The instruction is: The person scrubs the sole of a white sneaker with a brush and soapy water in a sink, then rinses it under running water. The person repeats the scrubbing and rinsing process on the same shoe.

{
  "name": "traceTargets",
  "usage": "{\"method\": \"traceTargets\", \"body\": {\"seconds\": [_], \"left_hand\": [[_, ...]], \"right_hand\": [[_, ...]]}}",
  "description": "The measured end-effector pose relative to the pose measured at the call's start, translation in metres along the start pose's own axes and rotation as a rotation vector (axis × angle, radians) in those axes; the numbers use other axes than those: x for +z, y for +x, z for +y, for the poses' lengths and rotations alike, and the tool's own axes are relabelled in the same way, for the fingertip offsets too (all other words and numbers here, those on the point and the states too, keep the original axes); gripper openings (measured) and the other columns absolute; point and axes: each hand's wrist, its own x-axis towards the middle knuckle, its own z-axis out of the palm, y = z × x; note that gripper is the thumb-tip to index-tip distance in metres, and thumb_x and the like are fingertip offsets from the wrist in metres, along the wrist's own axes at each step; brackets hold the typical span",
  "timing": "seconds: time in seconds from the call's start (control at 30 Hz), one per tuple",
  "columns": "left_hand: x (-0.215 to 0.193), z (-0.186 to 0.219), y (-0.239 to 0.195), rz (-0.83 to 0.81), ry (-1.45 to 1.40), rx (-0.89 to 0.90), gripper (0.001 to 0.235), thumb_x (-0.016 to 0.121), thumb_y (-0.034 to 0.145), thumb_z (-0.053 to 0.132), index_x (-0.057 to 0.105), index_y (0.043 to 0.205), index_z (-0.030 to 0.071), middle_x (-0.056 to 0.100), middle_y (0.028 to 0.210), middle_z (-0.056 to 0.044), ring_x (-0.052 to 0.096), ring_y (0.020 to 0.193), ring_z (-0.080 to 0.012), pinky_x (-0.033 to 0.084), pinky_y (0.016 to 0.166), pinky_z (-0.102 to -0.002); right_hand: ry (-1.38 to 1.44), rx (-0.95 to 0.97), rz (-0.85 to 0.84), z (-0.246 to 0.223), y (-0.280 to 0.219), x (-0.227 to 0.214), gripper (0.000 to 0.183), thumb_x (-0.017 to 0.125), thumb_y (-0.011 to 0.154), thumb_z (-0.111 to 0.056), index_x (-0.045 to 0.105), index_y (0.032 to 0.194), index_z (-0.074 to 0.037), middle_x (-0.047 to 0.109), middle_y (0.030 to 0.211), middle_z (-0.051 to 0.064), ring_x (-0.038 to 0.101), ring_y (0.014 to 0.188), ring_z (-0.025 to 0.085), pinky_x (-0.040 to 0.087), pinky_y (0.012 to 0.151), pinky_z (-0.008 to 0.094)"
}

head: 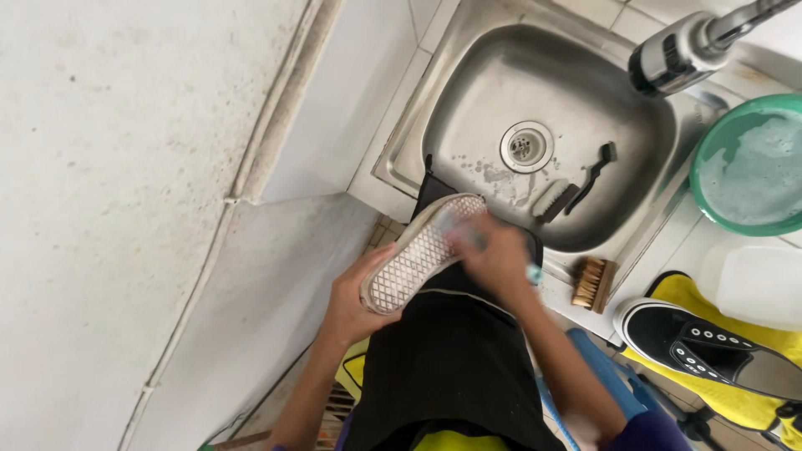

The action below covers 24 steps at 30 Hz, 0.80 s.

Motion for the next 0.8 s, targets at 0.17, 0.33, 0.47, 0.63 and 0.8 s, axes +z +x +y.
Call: {"method": "traceTargets", "body": {"seconds": [0.17, 0.33, 0.47, 0.63, 0.8], "left_hand": [[0.000, -0.013, 0.012, -0.020, 0.007, 0.019, 0.091, 0.100, 0.062, 0.012, 0.072, 0.148, 0.008, 0.074, 0.150, -0.021, 0.066, 0.142, -0.0451, 0.050, 0.120, -0.062], [0.000, -0.005, 0.013, -0.021, 0.017, 0.012, 0.093, 0.100, 0.061, 0.007, 0.070, 0.150, 0.005, 0.072, 0.152, -0.023, 0.066, 0.142, -0.0477, 0.049, 0.122, -0.065], [-0.005, -0.029, 0.014, -0.034, -0.006, 0.020, 0.094, 0.101, 0.059, 0.008, 0.072, 0.149, 0.006, 0.073, 0.151, -0.022, 0.065, 0.143, -0.0458, 0.049, 0.122, -0.062], [-0.007, -0.030, 0.016, -0.017, -0.022, 0.001, 0.094, 0.102, 0.060, 0.008, 0.072, 0.149, 0.005, 0.073, 0.150, -0.024, 0.066, 0.142, -0.0463, 0.049, 0.122, -0.063], [-0.007, -0.038, 0.013, -0.004, -0.102, -0.060, 0.096, 0.104, 0.061, 0.005, 0.069, 0.151, 0.004, 0.073, 0.151, -0.022, 0.063, 0.145, -0.0401, 0.046, 0.124, -0.059]], "right_hand": [[-0.058, -0.043, 0.080, 0.085, 0.043, 0.014, 0.048, 0.081, 0.094, -0.066, 0.084, 0.125, -0.029, 0.086, 0.107, 0.013, 0.081, 0.105, 0.039, 0.065, 0.091, 0.059], [-0.016, -0.062, 0.092, 0.055, 0.018, 0.013, 0.047, 0.084, 0.091, -0.054, 0.083, 0.125, -0.021, 0.084, 0.109, 0.020, 0.077, 0.109, 0.048, 0.062, 0.096, 0.062], [-0.060, 0.030, 0.049, 0.102, 0.049, 0.006, 0.044, 0.083, 0.093, -0.062, 0.084, 0.125, -0.031, 0.086, 0.108, 0.015, 0.079, 0.108, 0.044, 0.062, 0.095, 0.061], [0.034, 0.006, 0.045, 0.065, 0.023, 0.005, 0.041, 0.084, 0.091, -0.057, 0.084, 0.119, -0.028, 0.086, 0.109, 0.014, 0.079, 0.110, 0.043, 0.063, 0.097, 0.058], [-0.102, 0.068, 0.185, 0.096, 0.039, 0.004, 0.043, 0.078, 0.102, -0.066, 0.082, 0.127, -0.032, 0.086, 0.119, 0.001, 0.081, 0.110, 0.032, 0.064, 0.095, 0.055]]}}
